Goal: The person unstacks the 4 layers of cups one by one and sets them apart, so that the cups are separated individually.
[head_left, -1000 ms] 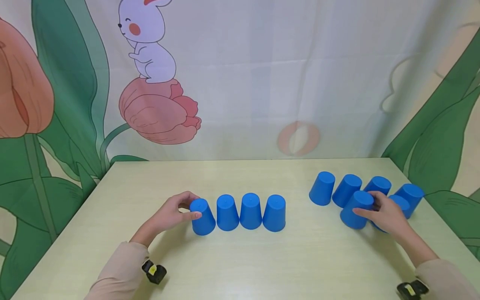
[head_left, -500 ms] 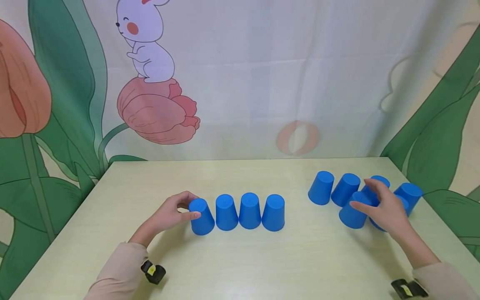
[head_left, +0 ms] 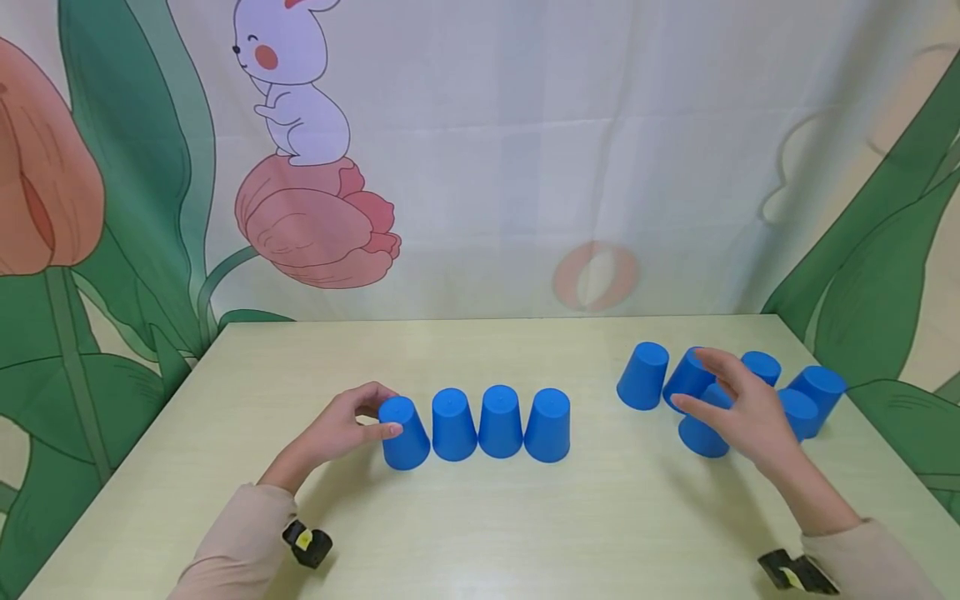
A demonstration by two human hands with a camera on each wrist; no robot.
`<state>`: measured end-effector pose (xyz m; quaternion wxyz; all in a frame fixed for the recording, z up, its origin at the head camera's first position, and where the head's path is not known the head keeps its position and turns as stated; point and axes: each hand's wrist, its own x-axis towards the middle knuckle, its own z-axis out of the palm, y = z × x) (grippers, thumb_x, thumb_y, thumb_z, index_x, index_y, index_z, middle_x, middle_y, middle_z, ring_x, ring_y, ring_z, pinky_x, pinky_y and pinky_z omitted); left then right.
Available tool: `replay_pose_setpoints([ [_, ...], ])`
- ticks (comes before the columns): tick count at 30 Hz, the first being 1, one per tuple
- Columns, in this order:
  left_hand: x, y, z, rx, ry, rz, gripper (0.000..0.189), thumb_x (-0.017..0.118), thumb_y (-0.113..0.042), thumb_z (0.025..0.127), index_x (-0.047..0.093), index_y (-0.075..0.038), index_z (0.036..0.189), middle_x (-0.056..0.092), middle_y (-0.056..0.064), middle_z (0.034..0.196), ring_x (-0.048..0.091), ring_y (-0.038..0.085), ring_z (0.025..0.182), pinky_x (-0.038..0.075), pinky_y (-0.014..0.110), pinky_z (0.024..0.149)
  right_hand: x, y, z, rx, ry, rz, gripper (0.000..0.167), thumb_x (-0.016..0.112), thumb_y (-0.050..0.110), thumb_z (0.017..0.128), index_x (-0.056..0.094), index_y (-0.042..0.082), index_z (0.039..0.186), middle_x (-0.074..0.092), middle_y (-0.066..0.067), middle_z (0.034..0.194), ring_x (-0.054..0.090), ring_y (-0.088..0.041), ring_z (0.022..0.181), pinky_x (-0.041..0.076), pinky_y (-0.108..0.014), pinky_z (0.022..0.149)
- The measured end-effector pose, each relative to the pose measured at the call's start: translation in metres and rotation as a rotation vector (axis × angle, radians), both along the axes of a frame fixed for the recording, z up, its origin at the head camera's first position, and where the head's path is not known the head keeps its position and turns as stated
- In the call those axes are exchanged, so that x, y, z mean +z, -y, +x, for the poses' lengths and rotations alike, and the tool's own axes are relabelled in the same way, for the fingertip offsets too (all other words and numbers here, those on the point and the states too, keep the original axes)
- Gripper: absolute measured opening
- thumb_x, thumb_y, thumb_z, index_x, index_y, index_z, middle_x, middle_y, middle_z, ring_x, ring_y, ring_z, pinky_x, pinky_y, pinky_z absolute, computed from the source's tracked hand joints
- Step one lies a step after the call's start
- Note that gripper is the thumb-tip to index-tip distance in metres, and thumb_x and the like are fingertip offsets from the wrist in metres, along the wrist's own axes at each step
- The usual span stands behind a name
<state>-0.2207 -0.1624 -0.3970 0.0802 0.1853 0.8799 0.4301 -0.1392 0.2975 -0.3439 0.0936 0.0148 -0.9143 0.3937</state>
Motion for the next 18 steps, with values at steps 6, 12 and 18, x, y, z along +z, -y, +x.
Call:
replay_pose_setpoints([
  [6,0.0,0.0,0.001,0.004,0.0,0.0,0.042,0.07,-0.026,0.08,0.054,-0.005,0.113,0.06,0.009,0.105,0.056,0.027,0.099,0.046,0.043,0.083,0.002,0.018,-0.006,0.077,-0.026,-0.011,0.074,0.065,0.037,0.083,0.031,0.0,0.137,0.036,-0.025,0.137,0.034,-0.043,0.124,0.032,-0.055,0.095],
  [12,0.001,0.0,0.001,0.001,-0.004,0.006,0.042,0.07,-0.026,0.08,0.055,-0.005,0.113,0.06,0.008,0.105,0.056,0.026,0.098,0.046,0.043,0.083,-0.003,0.035,-0.012,0.147,-0.01,-0.011,0.075,0.067,0.037,0.081,0.033,0.001,0.137,0.04,-0.023,0.135,0.037,-0.04,0.123,0.034,-0.052,0.096],
  [18,0.002,0.0,0.001,-0.004,-0.008,0.01,0.043,0.07,-0.025,0.081,0.054,-0.004,0.114,0.06,0.009,0.105,0.056,0.026,0.098,0.046,0.043,0.083,-0.014,0.051,-0.022,0.192,0.009,-0.021,0.075,0.069,0.039,0.079,0.034,0.006,0.138,0.042,-0.019,0.135,0.039,-0.037,0.123,0.035,-0.052,0.095],
])
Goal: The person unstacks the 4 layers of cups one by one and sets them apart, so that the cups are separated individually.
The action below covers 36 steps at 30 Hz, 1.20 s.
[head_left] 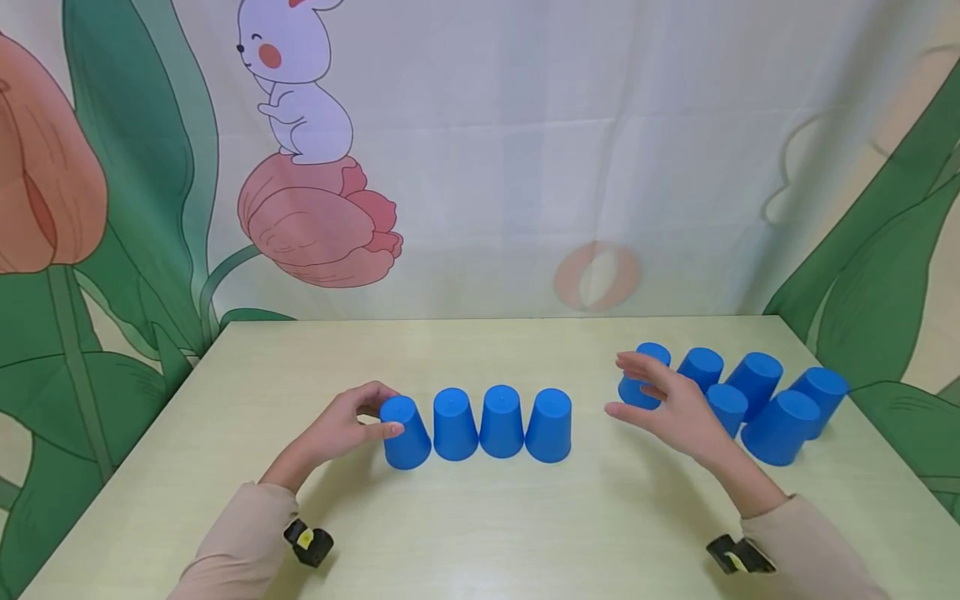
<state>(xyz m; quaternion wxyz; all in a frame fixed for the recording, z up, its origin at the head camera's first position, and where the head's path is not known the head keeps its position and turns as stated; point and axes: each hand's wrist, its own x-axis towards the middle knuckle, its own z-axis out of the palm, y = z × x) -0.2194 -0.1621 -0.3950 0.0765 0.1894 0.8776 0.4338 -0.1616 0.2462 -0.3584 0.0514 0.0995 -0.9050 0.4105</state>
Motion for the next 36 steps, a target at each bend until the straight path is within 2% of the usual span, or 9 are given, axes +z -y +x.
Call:
replay_pose_setpoints([
  [9,0.0,0.0,0.0,0.003,0.01,0.006,0.042,0.07,-0.026,0.081,0.054,-0.004,0.114,0.059,0.009,0.105,0.055,0.026,0.098,0.048,0.042,0.081,-0.017,0.02,-0.014,0.088,-0.038,0.002,0.072,0.071,0.032,0.078,0.037,0.007,0.136,0.045,-0.018,0.133,0.043,-0.036,0.12,0.038,-0.052,0.093],
  [19,-0.001,0.0,-0.001,0.008,0.017,0.0,0.041,0.07,-0.025,0.081,0.055,-0.004,0.113,0.059,0.009,0.104,0.055,0.026,0.098,0.048,0.041,0.081,-0.031,0.035,-0.03,0.177,0.006,0.005,0.076,0.074,0.032,0.075,0.038,0.008,0.136,0.046,-0.016,0.133,0.045,-0.035,0.119,0.041,-0.051,0.09],
  [26,0.0,0.0,0.0,0.017,0.026,0.0,0.042,0.07,-0.027,0.08,0.055,-0.005,0.113,0.059,0.009,0.105,0.055,0.027,0.099,0.048,0.041,0.08,-0.037,0.046,-0.036,0.198,0.076,0.018,0.071,0.075,0.032,0.075,0.043,0.008,0.133,0.051,-0.013,0.129,0.048,-0.032,0.115,0.042,-0.049,0.09],
  [32,0.0,0.0,0.0,0.003,0.008,-0.002,0.042,0.07,-0.026,0.08,0.055,-0.005,0.113,0.06,0.008,0.104,0.056,0.026,0.098,0.047,0.042,0.082,-0.04,0.049,-0.037,0.199,0.074,0.013,0.057,0.072,0.032,0.077,0.052,0.006,0.123,0.058,-0.011,0.117,0.053,-0.03,0.107,0.045,-0.047,0.087],
  [36,0.0,0.0,0.0,0.001,-0.003,-0.006,0.041,0.07,-0.025,0.08,0.055,-0.005,0.113,0.06,0.008,0.104,0.056,0.025,0.097,0.046,0.043,0.084,-0.04,0.048,-0.035,0.188,0.072,0.008,0.054,0.071,0.032,0.078,0.053,0.007,0.121,0.059,-0.01,0.115,0.054,-0.029,0.106,0.045,-0.046,0.087],
])
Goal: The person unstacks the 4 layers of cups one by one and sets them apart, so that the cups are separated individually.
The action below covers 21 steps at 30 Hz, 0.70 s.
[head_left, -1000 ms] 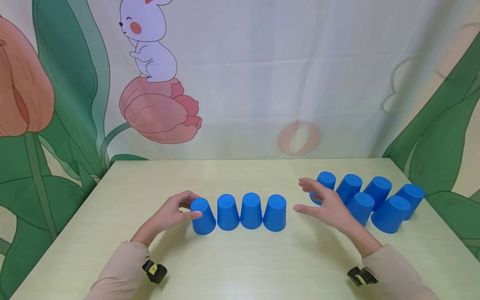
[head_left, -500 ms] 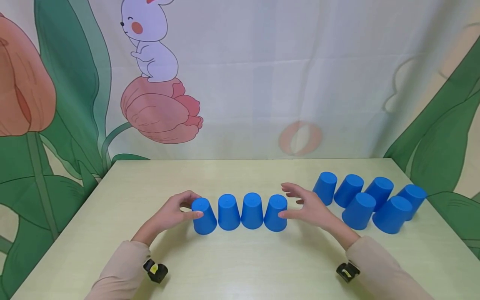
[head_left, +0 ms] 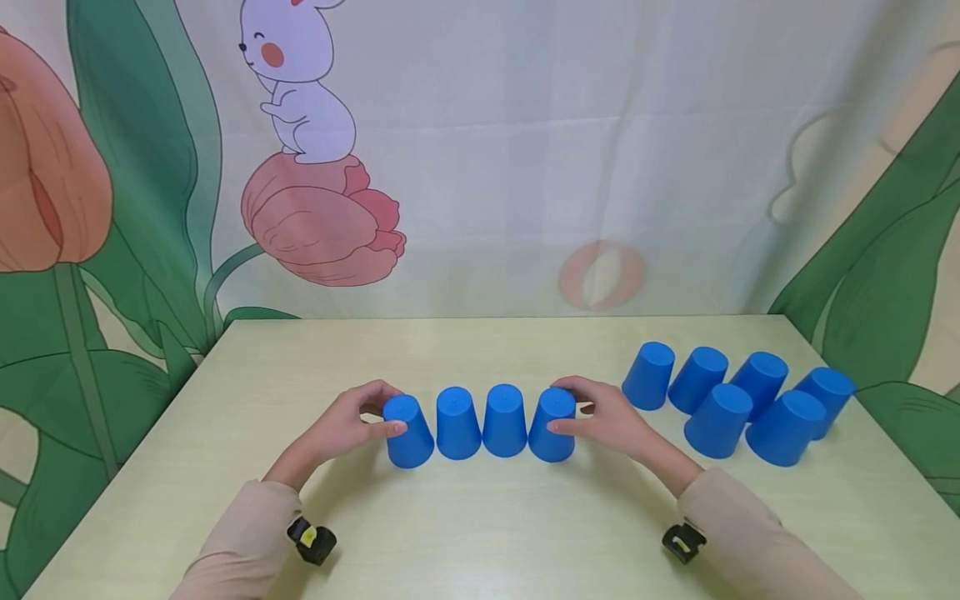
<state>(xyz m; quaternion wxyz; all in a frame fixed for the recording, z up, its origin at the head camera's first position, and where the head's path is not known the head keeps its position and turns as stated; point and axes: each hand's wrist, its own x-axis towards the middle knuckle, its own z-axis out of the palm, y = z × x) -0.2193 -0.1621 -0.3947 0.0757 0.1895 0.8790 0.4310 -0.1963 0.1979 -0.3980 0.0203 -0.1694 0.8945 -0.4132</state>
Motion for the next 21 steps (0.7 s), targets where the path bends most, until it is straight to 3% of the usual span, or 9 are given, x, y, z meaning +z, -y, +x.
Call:
replay_pose_setpoints([
  [10,-0.001,0.0,-0.001,0.0,0.0,0.001,0.042,0.07,-0.024,0.081,0.054,-0.004,0.114,0.06,0.008,0.105,0.056,0.026,0.097,0.047,0.043,0.082,0.007,-0.016,0.01,-0.041,-0.014,-0.01,0.057,0.071,0.034,0.078,0.052,0.005,0.123,0.058,-0.013,0.116,0.055,-0.031,0.105,0.046,-0.045,0.086],
  [21,0.0,-0.001,0.0,0.008,0.002,-0.003,0.041,0.07,-0.026,0.08,0.055,-0.005,0.113,0.06,0.008,0.104,0.056,0.025,0.097,0.047,0.042,0.083,0.022,-0.049,0.024,-0.164,-0.005,0.041,0.062,0.069,0.036,0.079,0.048,0.002,0.127,0.055,-0.019,0.12,0.055,-0.034,0.104,0.047,-0.045,0.083],
])
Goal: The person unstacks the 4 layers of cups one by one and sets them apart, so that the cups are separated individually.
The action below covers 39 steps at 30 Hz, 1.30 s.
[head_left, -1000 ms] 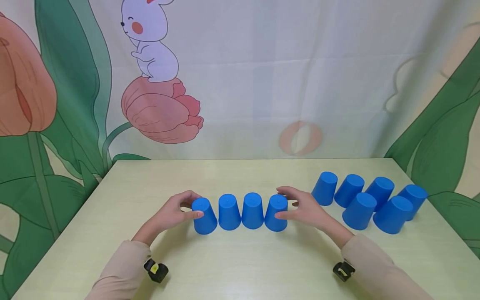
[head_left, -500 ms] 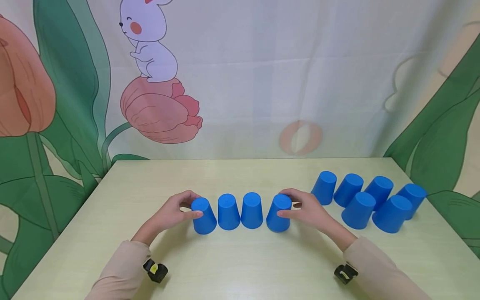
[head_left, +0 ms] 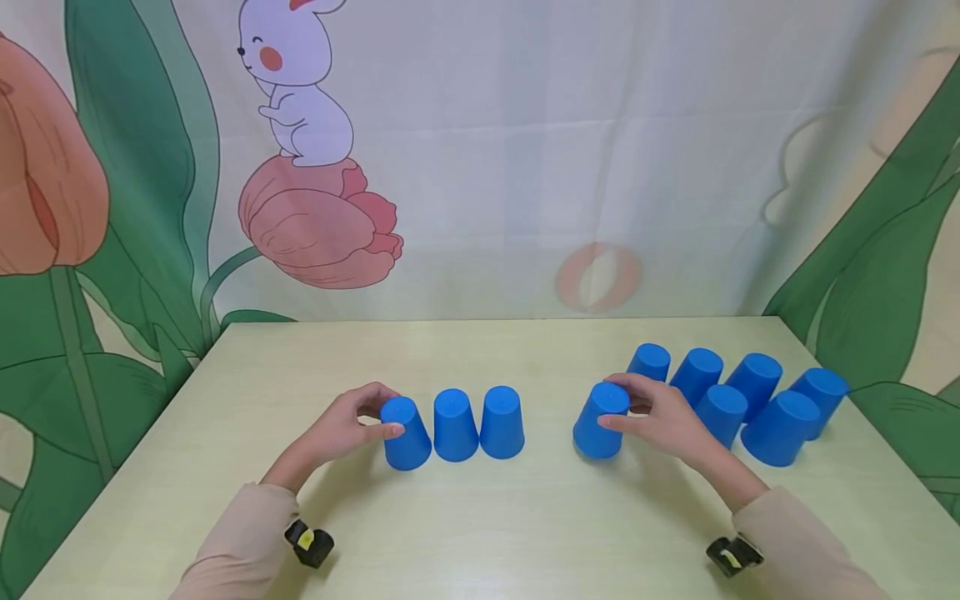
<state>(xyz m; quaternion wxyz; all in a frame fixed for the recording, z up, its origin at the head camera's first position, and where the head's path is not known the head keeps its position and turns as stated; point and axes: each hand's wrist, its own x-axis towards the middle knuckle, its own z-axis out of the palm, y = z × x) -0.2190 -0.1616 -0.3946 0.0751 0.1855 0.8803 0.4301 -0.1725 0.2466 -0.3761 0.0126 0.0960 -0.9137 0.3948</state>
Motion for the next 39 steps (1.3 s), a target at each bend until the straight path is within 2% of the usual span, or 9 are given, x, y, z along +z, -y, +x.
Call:
replay_pose_setpoints([
  [6,-0.001,0.0,0.0,0.002,0.001,-0.001,0.041,0.07,-0.025,0.081,0.055,-0.005,0.113,0.06,0.008,0.104,0.056,0.026,0.098,0.047,0.043,0.083,0.003,-0.017,0.003,-0.044,0.013,-0.002,0.065,0.068,0.038,0.08,0.046,0.003,0.129,0.054,-0.021,0.122,0.055,-0.036,0.105,0.048,-0.045,0.082],
  [14,0.0,0.001,0.0,-0.009,-0.009,0.004,0.041,0.07,-0.024,0.081,0.055,-0.004,0.113,0.06,0.008,0.104,0.056,0.026,0.097,0.047,0.043,0.083,0.006,-0.036,0.006,-0.088,-0.016,0.031,0.071,0.066,0.04,0.081,0.041,-0.002,0.131,0.051,-0.026,0.122,0.053,-0.041,0.106,0.046,-0.049,0.084],
  [27,-0.001,0.001,-0.001,-0.006,-0.002,0.004,0.04,0.07,-0.025,0.081,0.055,-0.004,0.112,0.06,0.008,0.103,0.056,0.025,0.097,0.047,0.042,0.083,-0.001,-0.04,0.004,-0.155,-0.024,0.143,0.064,0.065,0.027,0.085,0.038,-0.009,0.13,0.045,-0.033,0.124,0.048,-0.047,0.109,0.04,-0.057,0.086],
  [33,-0.001,0.001,-0.001,-0.004,0.0,0.002,0.04,0.07,-0.025,0.081,0.055,-0.004,0.112,0.06,0.008,0.104,0.056,0.026,0.097,0.047,0.042,0.083,-0.002,-0.041,0.004,-0.178,-0.036,0.142,0.064,0.065,0.024,0.085,0.037,-0.011,0.13,0.045,-0.034,0.124,0.048,-0.047,0.108,0.04,-0.056,0.087],
  [39,-0.001,0.0,0.0,-0.001,0.002,0.001,0.04,0.069,-0.024,0.081,0.055,-0.004,0.112,0.06,0.009,0.104,0.056,0.026,0.098,0.047,0.042,0.083,0.003,-0.04,0.006,-0.209,-0.002,0.094,0.076,0.067,0.032,0.082,0.031,-0.01,0.134,0.04,-0.032,0.13,0.044,-0.047,0.114,0.038,-0.055,0.09],
])
